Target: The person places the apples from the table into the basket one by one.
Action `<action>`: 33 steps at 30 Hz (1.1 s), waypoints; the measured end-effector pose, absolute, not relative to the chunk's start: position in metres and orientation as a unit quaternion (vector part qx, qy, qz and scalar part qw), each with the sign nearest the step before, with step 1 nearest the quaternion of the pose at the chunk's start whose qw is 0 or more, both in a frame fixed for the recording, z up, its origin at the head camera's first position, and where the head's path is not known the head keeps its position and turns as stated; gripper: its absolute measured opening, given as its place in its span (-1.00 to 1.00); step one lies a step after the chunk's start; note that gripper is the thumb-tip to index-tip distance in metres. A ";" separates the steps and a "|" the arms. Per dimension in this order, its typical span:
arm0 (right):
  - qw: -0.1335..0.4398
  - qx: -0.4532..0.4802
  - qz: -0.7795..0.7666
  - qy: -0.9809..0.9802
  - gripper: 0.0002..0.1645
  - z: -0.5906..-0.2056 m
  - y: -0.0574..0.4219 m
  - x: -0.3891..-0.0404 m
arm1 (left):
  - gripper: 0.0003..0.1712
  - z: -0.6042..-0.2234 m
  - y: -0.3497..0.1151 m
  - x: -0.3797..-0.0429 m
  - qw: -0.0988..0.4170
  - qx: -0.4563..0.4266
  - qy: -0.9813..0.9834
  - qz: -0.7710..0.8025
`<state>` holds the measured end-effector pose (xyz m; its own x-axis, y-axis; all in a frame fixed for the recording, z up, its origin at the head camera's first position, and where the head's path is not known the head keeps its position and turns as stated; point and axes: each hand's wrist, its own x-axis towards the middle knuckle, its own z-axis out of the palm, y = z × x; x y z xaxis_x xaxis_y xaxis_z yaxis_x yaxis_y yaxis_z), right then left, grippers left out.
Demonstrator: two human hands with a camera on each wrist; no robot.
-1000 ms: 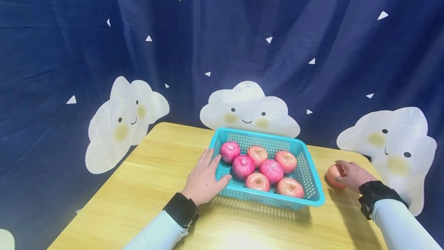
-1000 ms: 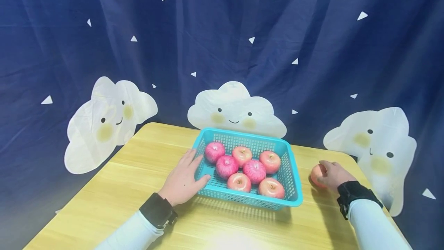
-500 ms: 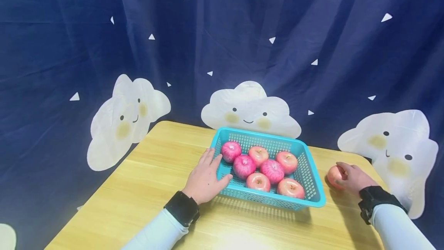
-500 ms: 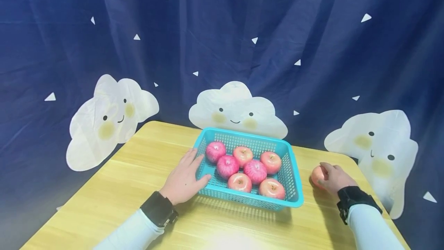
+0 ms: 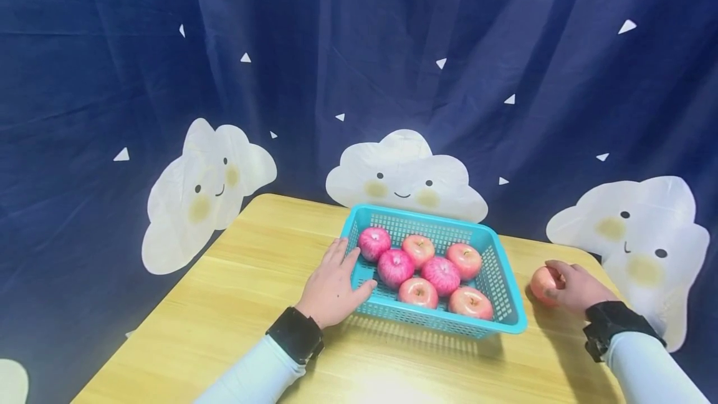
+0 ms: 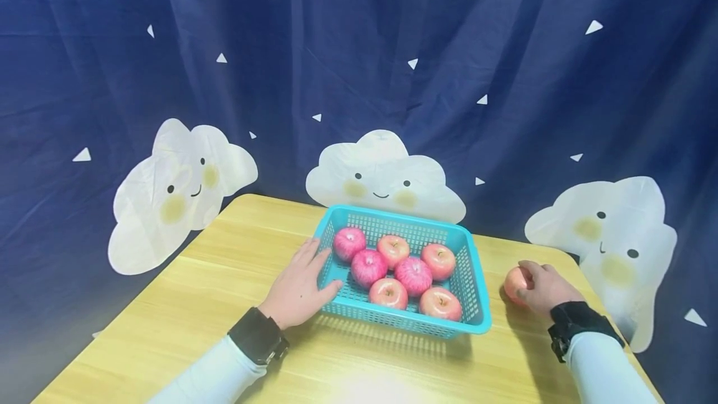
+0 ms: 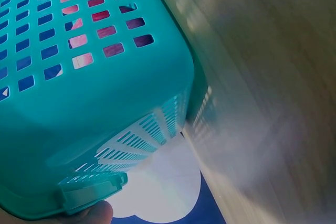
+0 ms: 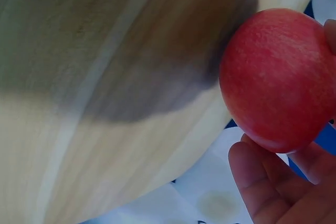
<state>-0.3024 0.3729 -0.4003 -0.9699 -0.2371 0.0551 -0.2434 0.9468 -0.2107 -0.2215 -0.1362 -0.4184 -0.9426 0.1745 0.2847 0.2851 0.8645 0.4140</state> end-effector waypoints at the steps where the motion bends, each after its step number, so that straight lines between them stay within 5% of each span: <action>1: 0.018 0.124 0.111 -0.986 -0.20 -0.398 0.372 -0.301 | -0.06 -0.418 -0.136 -0.222 0.120 -0.120 -0.958 -0.231; 24: 0.078 0.188 0.091 -0.975 -0.13 -0.325 0.296 -0.276 | -0.08 -0.419 -0.137 -0.220 0.122 -0.122 -0.956 -0.238; 33: 0.093 0.248 0.103 -0.959 -0.26 -0.312 0.244 -0.273 | -0.09 -0.420 -0.137 -0.222 0.126 -0.121 -0.956 -0.235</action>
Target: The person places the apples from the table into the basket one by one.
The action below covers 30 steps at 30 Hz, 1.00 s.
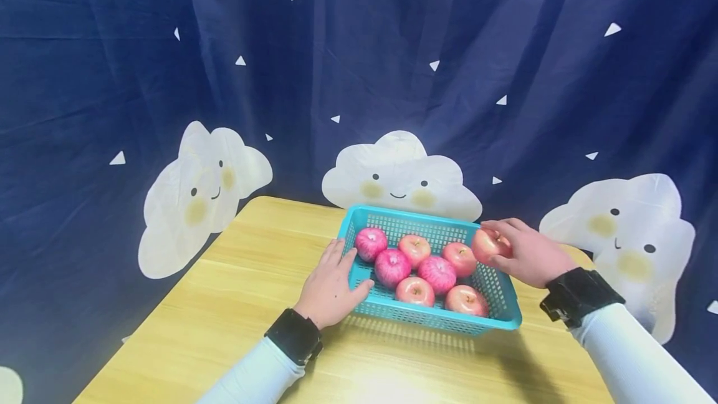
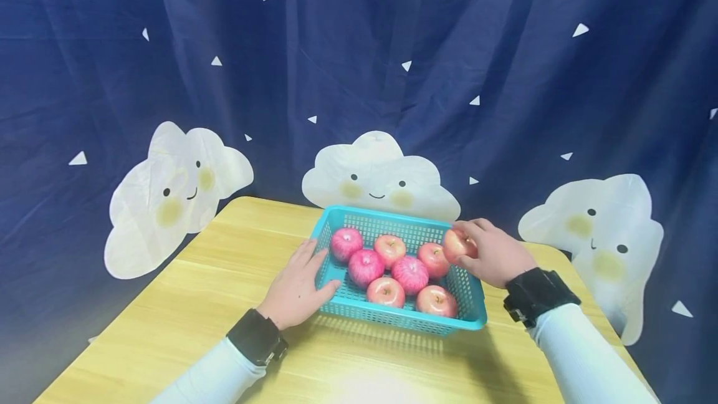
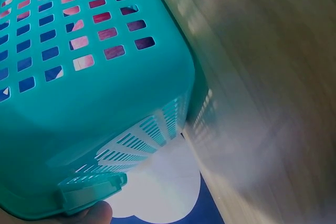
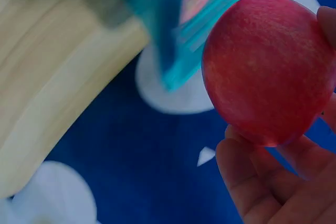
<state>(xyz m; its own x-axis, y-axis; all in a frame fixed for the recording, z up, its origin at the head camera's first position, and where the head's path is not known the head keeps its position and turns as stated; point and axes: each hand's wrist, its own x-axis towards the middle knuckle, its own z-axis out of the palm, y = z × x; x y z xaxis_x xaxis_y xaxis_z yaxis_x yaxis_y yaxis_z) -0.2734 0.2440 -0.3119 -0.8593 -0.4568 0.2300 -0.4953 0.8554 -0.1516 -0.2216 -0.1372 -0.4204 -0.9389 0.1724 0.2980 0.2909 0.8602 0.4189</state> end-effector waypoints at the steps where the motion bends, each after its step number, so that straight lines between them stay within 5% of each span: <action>1: 0.092 0.256 0.106 -0.956 -0.29 -0.312 0.237 -0.274 | -0.09 -0.420 -0.137 -0.222 0.126 -0.121 -0.956 -0.234; 30: 0.001 0.412 0.101 -0.905 -0.23 -0.324 0.088 -0.278 | -0.09 -0.420 -0.138 -0.222 0.129 -0.123 -0.954 -0.242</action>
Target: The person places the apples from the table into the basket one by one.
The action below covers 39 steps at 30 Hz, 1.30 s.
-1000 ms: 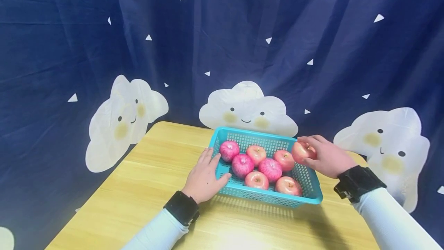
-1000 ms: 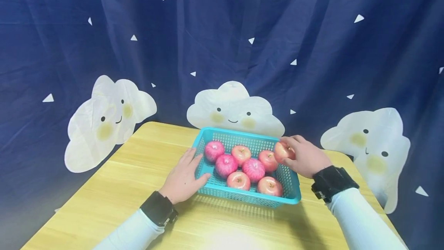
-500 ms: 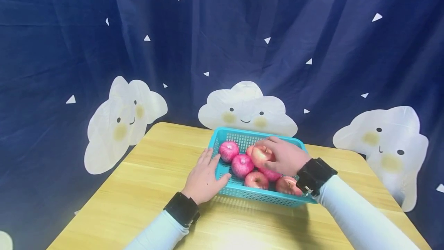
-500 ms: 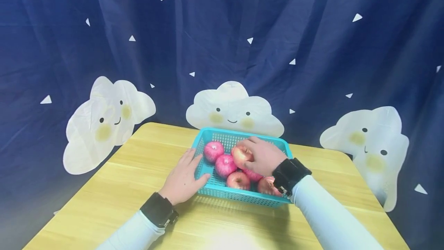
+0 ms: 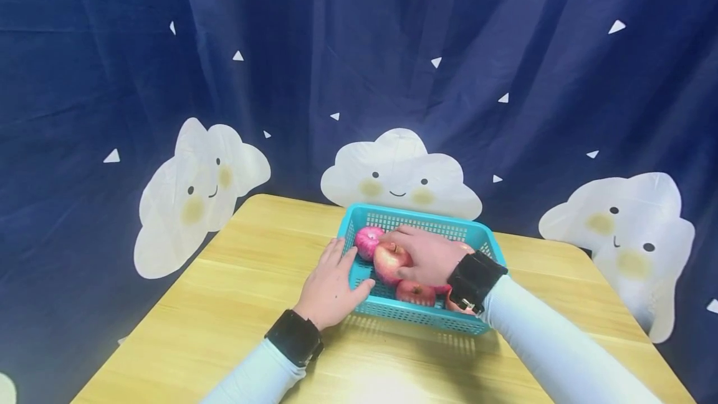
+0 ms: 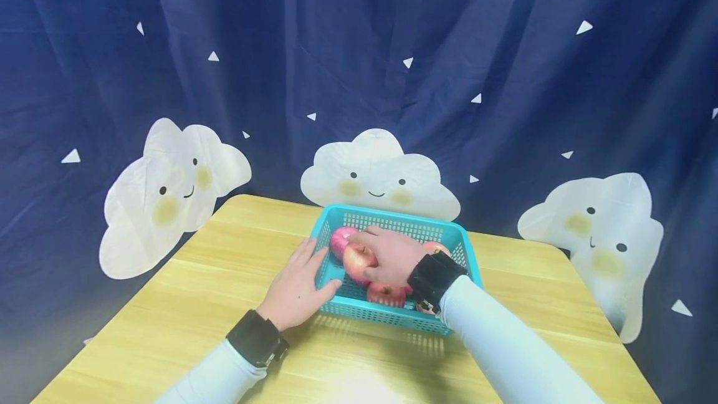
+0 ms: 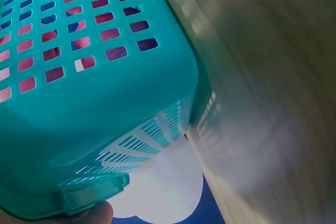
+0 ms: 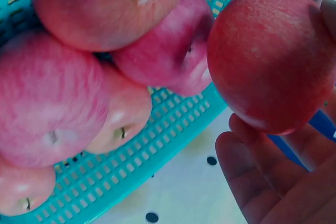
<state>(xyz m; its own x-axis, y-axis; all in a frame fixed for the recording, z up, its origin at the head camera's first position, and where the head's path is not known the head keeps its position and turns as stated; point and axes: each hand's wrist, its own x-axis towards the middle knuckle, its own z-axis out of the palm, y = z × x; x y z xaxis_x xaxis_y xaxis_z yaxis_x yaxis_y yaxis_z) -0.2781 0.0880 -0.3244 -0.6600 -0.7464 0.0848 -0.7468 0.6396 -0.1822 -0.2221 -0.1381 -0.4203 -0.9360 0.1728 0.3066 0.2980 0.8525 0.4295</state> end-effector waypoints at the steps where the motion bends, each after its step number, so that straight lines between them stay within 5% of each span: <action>1: -0.003 0.414 0.102 -0.904 -0.22 -0.326 0.086 -0.279 | -0.09 -0.420 -0.138 -0.222 0.128 -0.124 -0.954 -0.242; 20: -0.032 0.456 0.057 -0.888 -0.19 -0.348 0.061 -0.282 | -0.05 -0.420 -0.137 -0.224 0.122 -0.128 -0.958 -0.227; 39: -0.038 0.523 -0.023 -0.851 -0.44 -0.369 0.045 -0.291 | -0.10 -0.421 -0.138 -0.222 0.135 -0.128 -0.953 -0.238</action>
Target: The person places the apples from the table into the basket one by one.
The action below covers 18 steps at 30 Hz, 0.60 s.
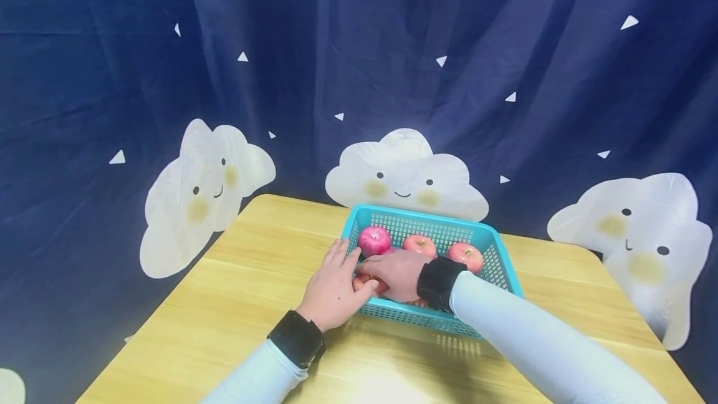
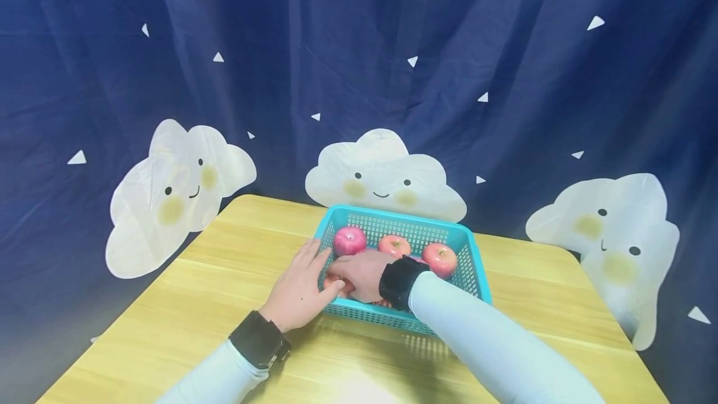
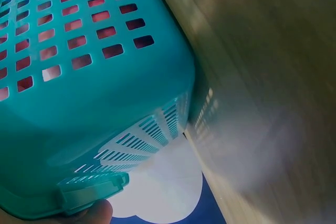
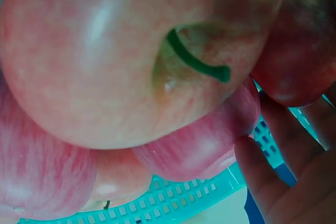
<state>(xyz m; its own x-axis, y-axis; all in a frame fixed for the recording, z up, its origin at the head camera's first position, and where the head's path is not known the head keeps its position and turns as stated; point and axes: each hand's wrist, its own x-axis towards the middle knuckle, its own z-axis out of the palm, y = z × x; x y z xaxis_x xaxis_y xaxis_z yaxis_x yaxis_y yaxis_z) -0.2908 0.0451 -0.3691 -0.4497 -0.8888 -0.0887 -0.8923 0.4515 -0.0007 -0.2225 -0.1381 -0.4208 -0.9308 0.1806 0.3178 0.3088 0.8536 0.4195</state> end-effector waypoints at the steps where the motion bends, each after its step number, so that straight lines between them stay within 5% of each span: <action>1: 0.036 -0.523 0.030 0.851 -0.46 -0.370 0.045 -0.290 | -0.10 -0.421 -0.138 -0.222 0.133 -0.128 -0.954 -0.238; 10: 0.020 -0.522 0.046 0.852 -0.50 -0.374 0.044 -0.290 | -0.10 -0.420 -0.140 -0.222 0.126 -0.131 -0.954 -0.237; 18: 0.017 -0.488 -0.008 0.873 -0.30 -0.371 0.058 -0.298 | -0.10 -0.420 -0.143 -0.226 0.121 -0.136 -0.958 -0.222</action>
<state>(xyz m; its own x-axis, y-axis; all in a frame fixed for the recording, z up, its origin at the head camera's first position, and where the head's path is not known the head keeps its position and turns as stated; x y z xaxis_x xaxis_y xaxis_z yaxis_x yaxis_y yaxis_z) -0.2978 0.0577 -0.3710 -0.5227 -0.8523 -0.0210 -0.8517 0.5231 -0.0308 -0.2261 -0.1428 -0.4200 -0.9337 0.2061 0.2929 0.3139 0.8647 0.3922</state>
